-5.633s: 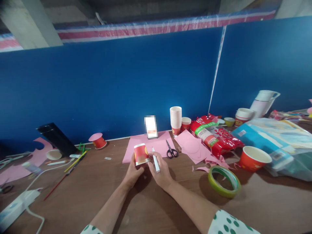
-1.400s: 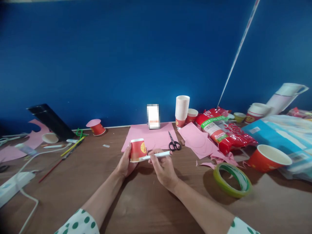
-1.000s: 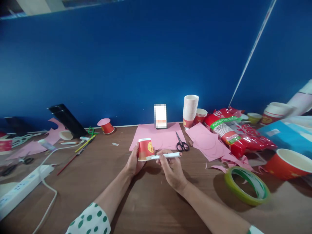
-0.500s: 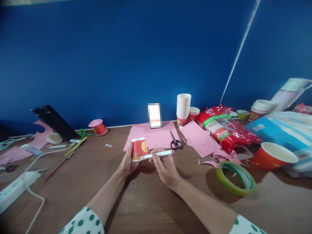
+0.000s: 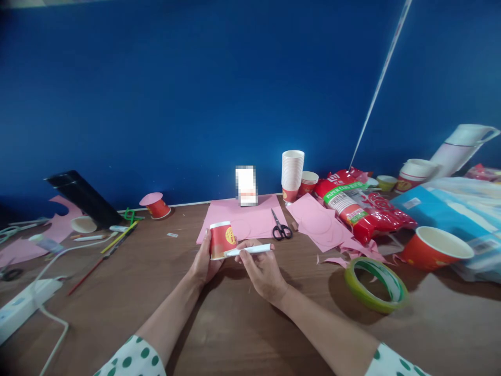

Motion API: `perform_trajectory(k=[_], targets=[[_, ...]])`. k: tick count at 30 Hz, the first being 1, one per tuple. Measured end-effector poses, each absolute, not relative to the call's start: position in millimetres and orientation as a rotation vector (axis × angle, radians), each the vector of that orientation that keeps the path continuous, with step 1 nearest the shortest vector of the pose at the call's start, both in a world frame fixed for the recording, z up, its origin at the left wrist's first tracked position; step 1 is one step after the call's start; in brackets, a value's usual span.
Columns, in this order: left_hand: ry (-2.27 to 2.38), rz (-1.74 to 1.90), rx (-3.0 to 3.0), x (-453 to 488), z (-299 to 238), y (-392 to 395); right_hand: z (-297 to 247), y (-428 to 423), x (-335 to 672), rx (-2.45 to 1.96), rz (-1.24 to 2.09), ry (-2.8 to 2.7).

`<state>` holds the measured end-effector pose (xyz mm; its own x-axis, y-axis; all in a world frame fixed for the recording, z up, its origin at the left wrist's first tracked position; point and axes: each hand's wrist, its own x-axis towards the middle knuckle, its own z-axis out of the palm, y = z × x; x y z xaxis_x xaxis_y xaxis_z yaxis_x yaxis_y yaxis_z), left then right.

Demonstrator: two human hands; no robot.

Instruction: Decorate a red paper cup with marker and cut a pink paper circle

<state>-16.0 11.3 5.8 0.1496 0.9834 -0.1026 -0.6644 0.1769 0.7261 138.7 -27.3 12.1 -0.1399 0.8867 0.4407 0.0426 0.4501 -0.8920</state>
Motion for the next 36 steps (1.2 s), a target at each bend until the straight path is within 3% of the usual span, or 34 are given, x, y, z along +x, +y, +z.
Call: perform_trajectory(k=[36], targets=[[0.683, 1.315, 0.621, -15.9, 4.2, 11.5, 11.4, -27.7, 139.3, -0.870, 0.956, -1.550]])
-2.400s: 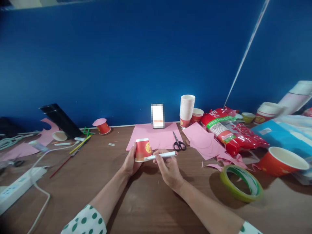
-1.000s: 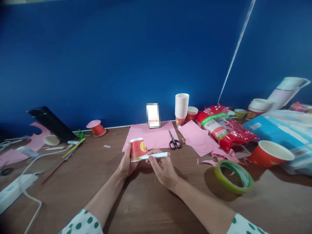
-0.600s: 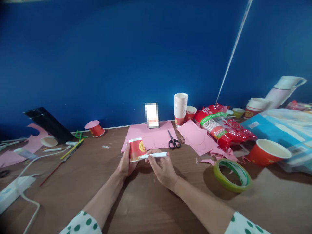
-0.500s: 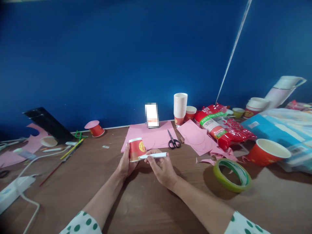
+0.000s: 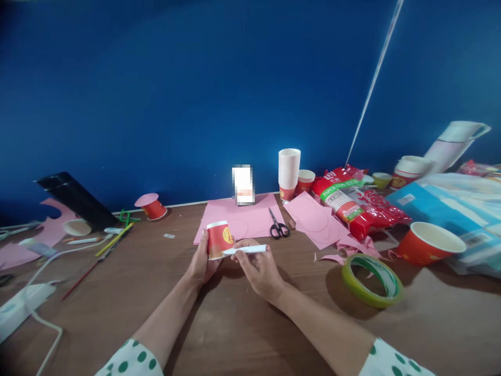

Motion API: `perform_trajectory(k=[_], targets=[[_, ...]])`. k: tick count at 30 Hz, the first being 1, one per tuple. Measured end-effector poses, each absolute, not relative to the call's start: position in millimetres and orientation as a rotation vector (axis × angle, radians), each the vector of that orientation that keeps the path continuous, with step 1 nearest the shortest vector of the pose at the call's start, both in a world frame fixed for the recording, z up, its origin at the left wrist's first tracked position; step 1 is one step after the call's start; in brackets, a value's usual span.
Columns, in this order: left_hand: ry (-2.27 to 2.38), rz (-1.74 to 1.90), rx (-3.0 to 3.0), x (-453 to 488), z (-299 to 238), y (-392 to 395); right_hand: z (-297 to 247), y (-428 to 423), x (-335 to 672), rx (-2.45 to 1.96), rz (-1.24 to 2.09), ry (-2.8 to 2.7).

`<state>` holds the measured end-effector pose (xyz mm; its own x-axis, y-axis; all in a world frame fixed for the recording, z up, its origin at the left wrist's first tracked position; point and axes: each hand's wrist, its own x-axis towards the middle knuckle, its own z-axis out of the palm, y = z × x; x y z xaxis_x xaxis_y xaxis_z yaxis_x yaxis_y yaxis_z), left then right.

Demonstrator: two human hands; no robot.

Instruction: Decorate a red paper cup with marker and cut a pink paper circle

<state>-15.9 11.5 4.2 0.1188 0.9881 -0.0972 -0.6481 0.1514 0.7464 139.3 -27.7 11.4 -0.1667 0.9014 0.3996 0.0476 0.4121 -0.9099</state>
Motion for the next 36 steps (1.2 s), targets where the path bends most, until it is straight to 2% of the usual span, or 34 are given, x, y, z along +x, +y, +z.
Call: perform_trajectory(k=[36], targets=[[0.690, 1.276, 0.606, -19, -5, 15, 13, -26, 141, -0.910, 0.904, -1.590]])
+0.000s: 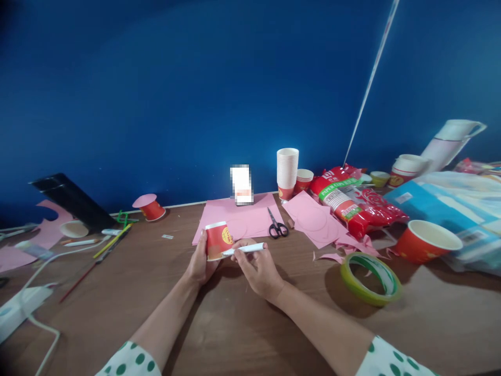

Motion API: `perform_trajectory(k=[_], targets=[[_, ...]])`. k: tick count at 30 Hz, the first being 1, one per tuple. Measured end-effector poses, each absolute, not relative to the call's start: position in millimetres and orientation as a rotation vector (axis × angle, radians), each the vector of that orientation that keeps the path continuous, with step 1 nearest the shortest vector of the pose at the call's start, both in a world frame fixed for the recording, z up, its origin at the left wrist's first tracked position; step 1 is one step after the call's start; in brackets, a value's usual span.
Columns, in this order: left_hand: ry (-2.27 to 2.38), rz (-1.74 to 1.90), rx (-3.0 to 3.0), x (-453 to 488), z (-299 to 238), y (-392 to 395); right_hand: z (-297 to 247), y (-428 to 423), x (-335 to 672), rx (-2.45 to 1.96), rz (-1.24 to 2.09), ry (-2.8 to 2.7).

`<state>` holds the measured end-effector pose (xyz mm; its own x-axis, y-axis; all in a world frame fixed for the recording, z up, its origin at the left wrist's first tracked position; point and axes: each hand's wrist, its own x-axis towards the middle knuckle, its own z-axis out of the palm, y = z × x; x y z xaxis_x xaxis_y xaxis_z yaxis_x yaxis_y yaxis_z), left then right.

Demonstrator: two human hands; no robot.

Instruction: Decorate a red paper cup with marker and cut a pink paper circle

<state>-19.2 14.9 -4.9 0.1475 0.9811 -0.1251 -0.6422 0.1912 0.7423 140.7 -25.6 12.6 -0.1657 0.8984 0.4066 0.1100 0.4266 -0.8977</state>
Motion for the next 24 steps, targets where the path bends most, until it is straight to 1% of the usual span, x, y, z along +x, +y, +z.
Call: perform_trajectory(k=[12, 24], targets=[[0.684, 1.331, 0.586, -18.3, -3.0, 14.7, 12.0, -25.3, 141.2, -0.940, 0.917, -1.592], [0.685, 1.310, 0.593, -19.0, -7.5, 16.2, 11.8, -24.9, 141.4, -0.937, 0.917, -1.576]])
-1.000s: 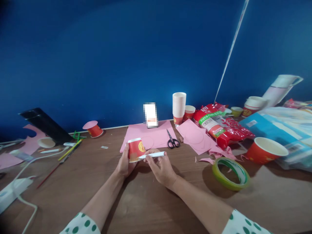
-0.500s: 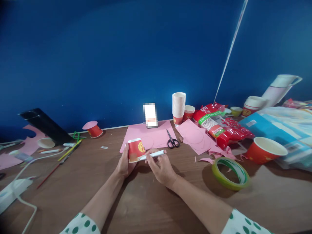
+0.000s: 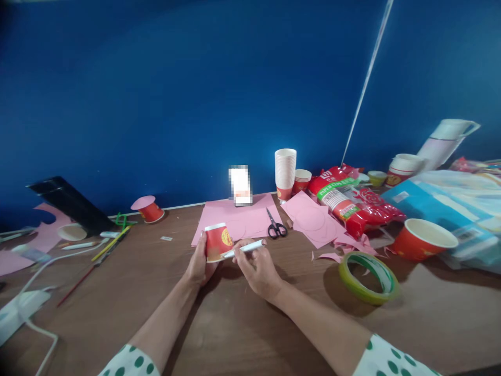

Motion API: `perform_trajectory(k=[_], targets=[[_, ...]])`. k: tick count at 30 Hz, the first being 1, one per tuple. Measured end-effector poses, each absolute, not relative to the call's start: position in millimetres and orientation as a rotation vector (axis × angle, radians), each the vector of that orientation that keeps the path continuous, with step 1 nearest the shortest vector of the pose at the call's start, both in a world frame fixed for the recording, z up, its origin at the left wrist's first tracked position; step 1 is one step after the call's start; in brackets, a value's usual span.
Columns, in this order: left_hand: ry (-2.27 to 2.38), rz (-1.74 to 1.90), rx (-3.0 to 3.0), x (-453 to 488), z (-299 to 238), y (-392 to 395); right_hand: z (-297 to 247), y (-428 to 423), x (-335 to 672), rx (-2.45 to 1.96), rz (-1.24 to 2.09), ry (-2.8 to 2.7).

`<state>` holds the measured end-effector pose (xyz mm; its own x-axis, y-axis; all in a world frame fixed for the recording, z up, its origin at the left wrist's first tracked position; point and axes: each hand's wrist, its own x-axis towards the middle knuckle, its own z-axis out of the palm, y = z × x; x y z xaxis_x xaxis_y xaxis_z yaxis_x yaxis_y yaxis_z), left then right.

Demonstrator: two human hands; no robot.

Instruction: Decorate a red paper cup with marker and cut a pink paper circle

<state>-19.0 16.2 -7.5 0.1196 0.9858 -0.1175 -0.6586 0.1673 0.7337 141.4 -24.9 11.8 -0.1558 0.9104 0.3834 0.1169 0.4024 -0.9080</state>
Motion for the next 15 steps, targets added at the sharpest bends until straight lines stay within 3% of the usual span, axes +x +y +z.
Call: perform_trajectory(k=[15], targets=[[0.686, 1.285, 0.638, -19.6, -9.2, 16.1, 14.8, -23.1, 143.0, -0.960, 0.854, -1.572]])
